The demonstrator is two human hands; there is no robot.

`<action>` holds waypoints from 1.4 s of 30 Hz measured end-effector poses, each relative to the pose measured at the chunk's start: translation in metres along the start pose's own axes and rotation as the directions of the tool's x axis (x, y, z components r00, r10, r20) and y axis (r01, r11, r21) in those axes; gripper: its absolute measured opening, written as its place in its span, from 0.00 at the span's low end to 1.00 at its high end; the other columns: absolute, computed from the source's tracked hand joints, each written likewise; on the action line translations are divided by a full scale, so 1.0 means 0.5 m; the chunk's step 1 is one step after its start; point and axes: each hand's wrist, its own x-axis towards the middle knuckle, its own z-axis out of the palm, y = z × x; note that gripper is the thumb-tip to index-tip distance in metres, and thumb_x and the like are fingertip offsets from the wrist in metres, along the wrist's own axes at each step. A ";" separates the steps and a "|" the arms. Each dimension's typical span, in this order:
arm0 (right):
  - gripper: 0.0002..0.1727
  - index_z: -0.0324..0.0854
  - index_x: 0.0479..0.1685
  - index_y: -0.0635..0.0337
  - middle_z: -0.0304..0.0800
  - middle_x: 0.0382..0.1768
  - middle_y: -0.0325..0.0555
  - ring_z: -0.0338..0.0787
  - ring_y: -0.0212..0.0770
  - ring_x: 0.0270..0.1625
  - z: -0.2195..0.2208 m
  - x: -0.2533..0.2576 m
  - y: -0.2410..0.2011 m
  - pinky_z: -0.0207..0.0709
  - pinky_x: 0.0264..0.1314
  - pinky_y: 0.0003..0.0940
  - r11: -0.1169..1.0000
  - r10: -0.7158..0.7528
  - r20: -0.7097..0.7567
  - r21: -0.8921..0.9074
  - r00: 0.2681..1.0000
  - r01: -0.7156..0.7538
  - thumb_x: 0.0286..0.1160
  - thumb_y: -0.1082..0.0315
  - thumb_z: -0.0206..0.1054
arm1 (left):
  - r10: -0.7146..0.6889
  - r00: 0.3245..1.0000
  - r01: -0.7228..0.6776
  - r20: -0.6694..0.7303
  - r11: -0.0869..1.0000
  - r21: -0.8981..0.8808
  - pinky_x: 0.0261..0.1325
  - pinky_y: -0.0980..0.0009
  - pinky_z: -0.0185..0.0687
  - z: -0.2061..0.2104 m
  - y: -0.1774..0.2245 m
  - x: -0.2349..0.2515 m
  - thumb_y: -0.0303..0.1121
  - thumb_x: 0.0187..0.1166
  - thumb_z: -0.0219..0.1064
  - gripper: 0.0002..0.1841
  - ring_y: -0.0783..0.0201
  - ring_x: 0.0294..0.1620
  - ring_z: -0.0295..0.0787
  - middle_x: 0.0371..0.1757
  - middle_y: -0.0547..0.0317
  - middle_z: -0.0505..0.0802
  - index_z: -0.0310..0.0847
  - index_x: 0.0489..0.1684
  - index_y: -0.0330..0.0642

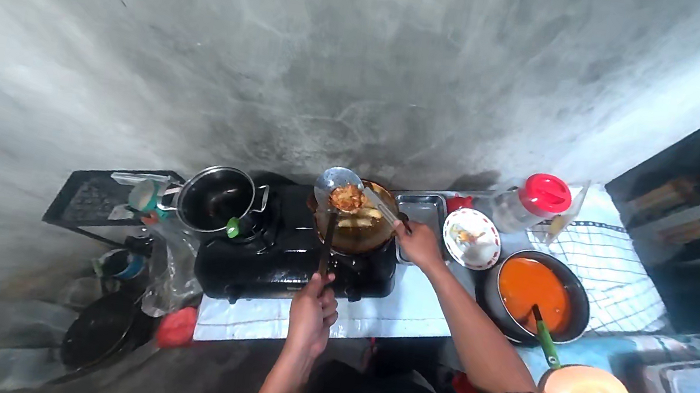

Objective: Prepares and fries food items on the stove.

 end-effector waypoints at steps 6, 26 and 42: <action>0.32 0.89 0.46 0.60 0.93 0.41 0.56 0.92 0.55 0.48 0.021 -0.018 -0.004 0.83 0.56 0.60 0.994 0.066 -0.013 0.084 0.998 -0.064 0.90 0.40 0.51 | 0.004 1.000 -0.005 -0.018 0.999 -0.038 0.08 0.81 0.49 0.002 -0.003 -0.003 0.46 0.97 0.40 0.25 0.76 0.06 0.53 0.12 0.70 0.65 0.79 0.55 0.36; 0.29 0.86 0.47 0.62 0.89 0.30 0.42 0.81 0.34 0.22 0.063 -0.035 0.001 0.77 0.28 0.31 0.892 0.129 0.189 0.407 0.974 -0.197 0.90 0.43 0.56 | -0.013 1.000 0.014 -0.016 1.000 0.015 0.09 0.80 0.49 -0.016 -0.036 -0.025 0.46 0.97 0.42 0.23 0.75 0.06 0.52 0.12 0.71 0.63 0.79 0.55 0.36; 0.23 0.83 0.65 0.66 0.91 0.54 0.61 0.93 0.61 0.54 0.030 -0.043 -0.020 0.86 0.52 0.57 0.433 -0.725 0.016 -0.767 0.688 0.474 0.89 0.55 0.59 | -0.108 0.994 0.111 0.030 0.985 -0.132 0.09 0.81 0.53 -0.017 -0.027 -0.047 0.47 0.96 0.42 0.24 0.76 0.07 0.55 0.12 0.70 0.66 0.78 0.55 0.37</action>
